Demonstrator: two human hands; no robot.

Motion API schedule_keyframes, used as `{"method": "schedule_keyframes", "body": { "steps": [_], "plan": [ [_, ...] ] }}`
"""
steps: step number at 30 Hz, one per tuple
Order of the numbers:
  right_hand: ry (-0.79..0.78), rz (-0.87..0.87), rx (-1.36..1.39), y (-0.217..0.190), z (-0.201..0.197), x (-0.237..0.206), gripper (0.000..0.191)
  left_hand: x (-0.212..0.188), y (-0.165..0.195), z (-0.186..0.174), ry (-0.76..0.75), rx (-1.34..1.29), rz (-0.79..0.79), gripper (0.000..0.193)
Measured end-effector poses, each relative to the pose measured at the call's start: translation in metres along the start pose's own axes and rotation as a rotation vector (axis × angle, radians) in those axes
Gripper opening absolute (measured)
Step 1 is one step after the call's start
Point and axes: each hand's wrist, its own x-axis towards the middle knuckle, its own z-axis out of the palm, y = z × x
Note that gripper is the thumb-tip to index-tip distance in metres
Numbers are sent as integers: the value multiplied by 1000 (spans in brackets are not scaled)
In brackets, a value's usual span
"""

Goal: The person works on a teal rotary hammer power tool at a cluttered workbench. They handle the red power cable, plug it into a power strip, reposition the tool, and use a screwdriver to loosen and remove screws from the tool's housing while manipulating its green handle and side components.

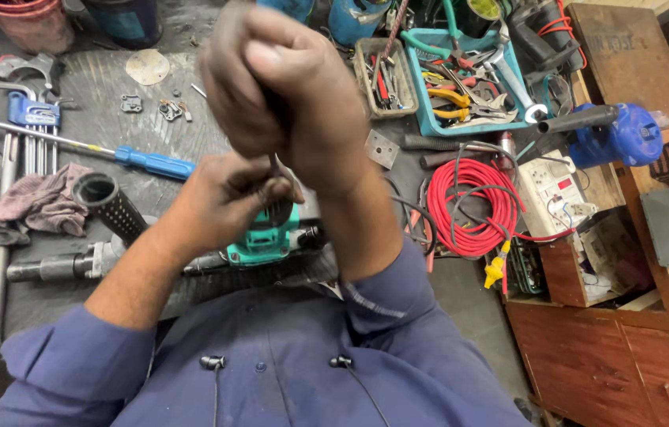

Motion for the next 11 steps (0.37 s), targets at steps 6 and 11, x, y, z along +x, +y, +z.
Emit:
{"method": "schedule_keyframes", "body": {
  "steps": [6, 11],
  "plan": [
    [75, 36, 146, -18, 16, -15, 30, -23, 12, 7, 21, 76, 175, 19],
    [359, -107, -107, -35, 49, -71, 29, -37, 11, 10, 52, 58, 217, 13]
  ]
}}
